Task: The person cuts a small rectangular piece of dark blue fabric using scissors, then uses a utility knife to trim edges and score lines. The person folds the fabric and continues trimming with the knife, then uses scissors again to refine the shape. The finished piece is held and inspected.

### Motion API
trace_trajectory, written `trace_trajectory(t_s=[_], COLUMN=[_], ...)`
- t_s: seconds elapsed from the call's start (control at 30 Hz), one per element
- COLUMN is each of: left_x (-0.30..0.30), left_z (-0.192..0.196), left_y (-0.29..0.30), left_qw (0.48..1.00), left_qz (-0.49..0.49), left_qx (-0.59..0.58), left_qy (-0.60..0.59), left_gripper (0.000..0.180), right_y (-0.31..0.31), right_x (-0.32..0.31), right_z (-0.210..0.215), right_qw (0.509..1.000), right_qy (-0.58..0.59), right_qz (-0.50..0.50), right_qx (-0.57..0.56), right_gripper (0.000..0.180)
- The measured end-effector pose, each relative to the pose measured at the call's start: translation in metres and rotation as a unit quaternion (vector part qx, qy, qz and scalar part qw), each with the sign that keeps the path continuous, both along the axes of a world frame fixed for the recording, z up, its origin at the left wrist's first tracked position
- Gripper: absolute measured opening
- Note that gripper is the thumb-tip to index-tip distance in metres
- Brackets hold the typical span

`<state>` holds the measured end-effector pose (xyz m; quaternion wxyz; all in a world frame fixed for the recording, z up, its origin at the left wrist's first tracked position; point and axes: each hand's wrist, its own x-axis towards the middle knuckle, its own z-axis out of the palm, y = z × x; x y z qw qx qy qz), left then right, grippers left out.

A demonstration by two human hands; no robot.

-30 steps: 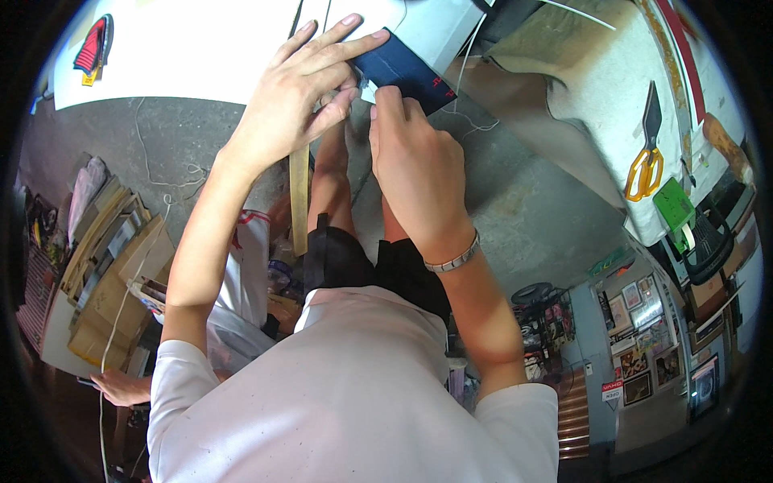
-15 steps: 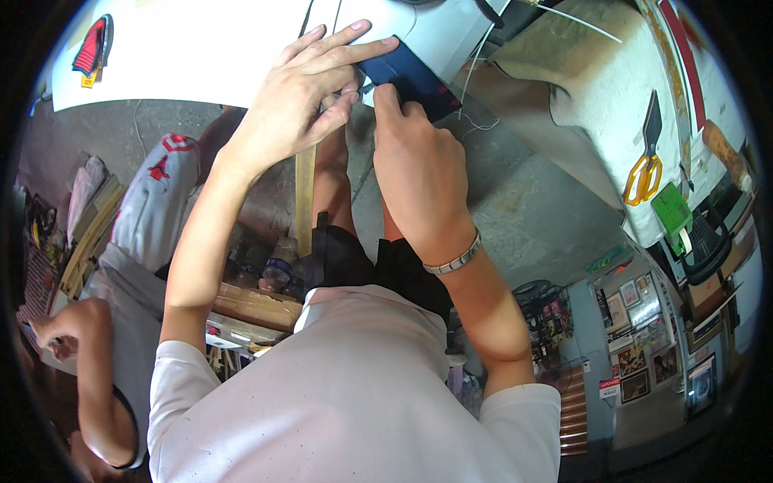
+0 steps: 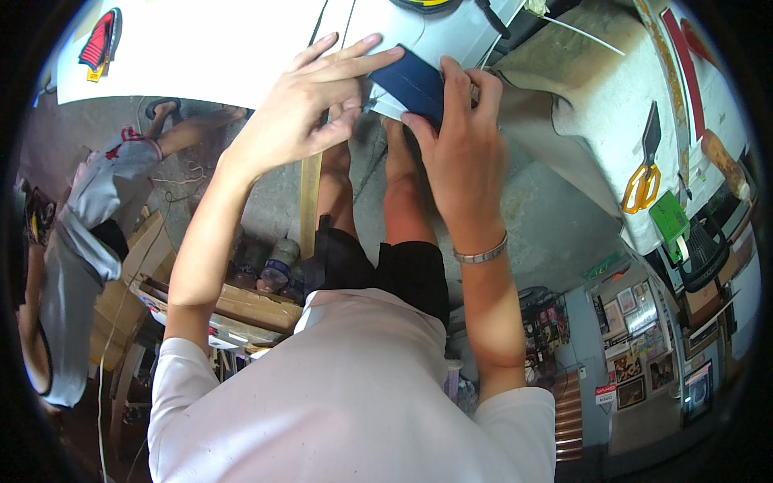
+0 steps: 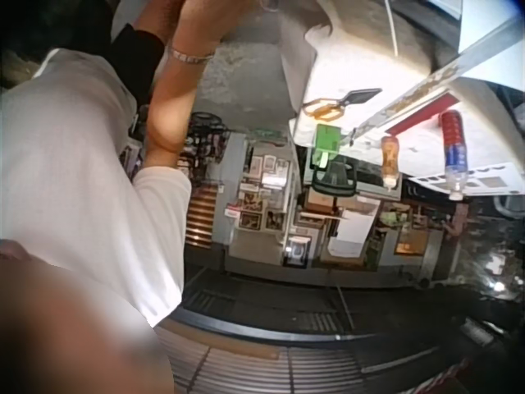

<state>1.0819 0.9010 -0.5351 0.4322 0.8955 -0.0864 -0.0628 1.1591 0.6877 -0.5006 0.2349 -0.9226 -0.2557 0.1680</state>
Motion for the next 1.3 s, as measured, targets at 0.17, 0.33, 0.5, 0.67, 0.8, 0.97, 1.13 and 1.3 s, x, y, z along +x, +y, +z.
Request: trace_trajectory(t_s=[0.17,0.33,0.5,0.67,0.8,0.97,1.13,1.3], left_x=[-0.025,0.005,0.043,0.002,-0.005,-0.027,-0.067,-0.125], left_z=[0.019,0.022,0.032,0.098,0.124,0.148,0.179,0.197], left_y=[0.005,-0.029,-0.055,-0.095,-0.113,-0.093,-0.091,-0.093], left_qw=[0.930,0.953,0.941,0.814,0.628,0.612,0.580,0.512], left_qz=[0.234,0.290,0.322,0.300,0.318,0.353,0.394,0.368], left_qx=[-0.280,-0.078,0.033,-0.477,-0.698,-0.700,-0.709,-0.776], left_qy=[0.042,0.026,-0.099,0.138,0.130,0.100,0.077,-0.011], left_gripper=[0.012,0.013,0.019,0.063,0.070,0.076,0.075,0.059], right_y=[-0.019,-0.037,-0.038,-0.025,-0.021,-0.036,0.017,0.071], right_x=[0.008,0.007,-0.002,-0.016,-0.021,0.010,0.027,0.025], right_z=[-0.008,0.023,0.066,0.099,0.114,0.084,0.012,-0.008], right_qw=[1.000,0.998,0.985,0.973,0.895,0.869,0.985,0.988], right_qy=[-0.011,-0.012,-0.001,0.065,0.265,0.307,0.019,-0.096], right_qz=[0.015,-0.053,-0.133,-0.117,-0.139,-0.187,0.035,0.061], right_qx=[0.011,0.041,0.114,0.186,0.331,0.340,0.170,0.108], right_gripper=[0.057,0.054,0.057,0.054,0.033,0.026,0.049,0.071])
